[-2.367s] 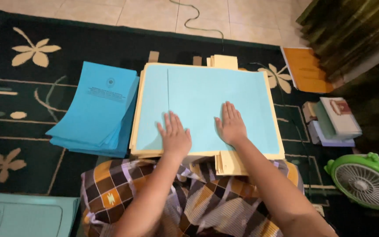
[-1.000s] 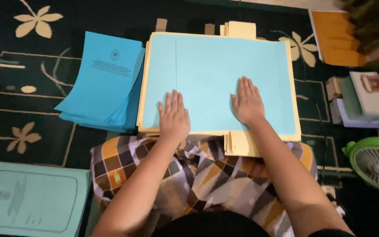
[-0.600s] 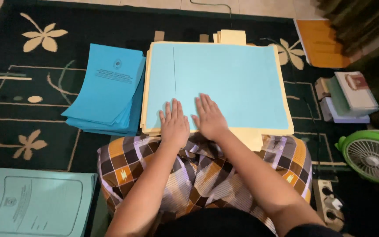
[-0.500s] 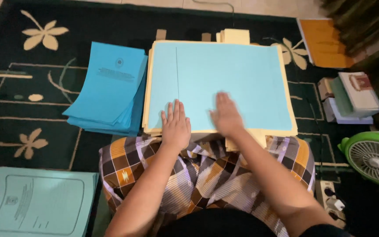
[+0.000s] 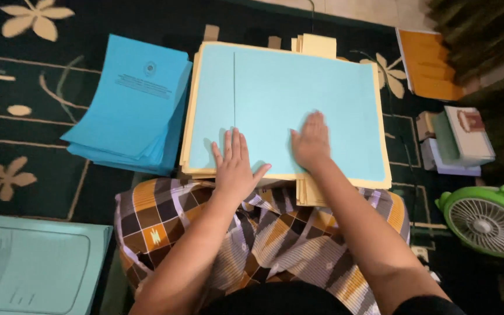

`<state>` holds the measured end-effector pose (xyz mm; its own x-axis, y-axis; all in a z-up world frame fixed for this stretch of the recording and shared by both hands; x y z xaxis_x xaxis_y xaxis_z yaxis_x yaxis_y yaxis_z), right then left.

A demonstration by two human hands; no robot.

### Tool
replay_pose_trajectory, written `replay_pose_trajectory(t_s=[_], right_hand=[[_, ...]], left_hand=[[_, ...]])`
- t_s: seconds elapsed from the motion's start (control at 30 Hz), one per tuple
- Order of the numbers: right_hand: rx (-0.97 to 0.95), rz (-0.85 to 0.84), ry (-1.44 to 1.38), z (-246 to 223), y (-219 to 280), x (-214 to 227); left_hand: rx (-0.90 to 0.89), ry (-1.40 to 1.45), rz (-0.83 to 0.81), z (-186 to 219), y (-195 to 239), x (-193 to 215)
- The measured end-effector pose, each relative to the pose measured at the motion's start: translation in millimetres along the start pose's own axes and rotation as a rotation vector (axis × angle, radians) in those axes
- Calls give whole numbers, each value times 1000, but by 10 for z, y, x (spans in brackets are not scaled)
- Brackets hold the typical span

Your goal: The person sits on the floor and repeatedly folds light blue paper sheets in half. They smooth the creases with their hands and place the folded sheets into a stack of similar items.

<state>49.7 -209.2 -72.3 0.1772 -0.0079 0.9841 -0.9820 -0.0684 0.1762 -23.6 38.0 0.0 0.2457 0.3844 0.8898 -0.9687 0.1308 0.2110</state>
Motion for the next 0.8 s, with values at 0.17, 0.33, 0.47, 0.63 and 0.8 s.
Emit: replay_pose_trajectory(t_s=[0.17, 0.33, 0.47, 0.63, 0.8], right_hand=[[245, -18, 14, -612, -223, 354], [271, 74, 58, -698, -1102, 313], [587, 20, 45, -1120, -1433, 438], [631, 113, 69, -899, -2069, 483], [234, 143, -126, -170, -2091, 752]], left_hand=[[79, -75, -66, 125, -205, -118], [142, -4, -70, 86, -215, -215], [85, -126, 359, 3, -298, -602], [123, -241, 115, 74, -273, -434], [69, -264, 443, 1, -271, -535]])
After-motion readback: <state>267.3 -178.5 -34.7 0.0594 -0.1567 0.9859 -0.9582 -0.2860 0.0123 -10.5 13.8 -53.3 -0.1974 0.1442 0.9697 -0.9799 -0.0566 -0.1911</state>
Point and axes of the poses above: each hand's wrist, its own y-axis away from the middle knuckle, its own x-axis out of the back of the hand, z = x × y, the point moved 1 cm from there along -y, towards the middle knuckle, and after that the axes turned 14 degrees about x, right-handed, at the moved point
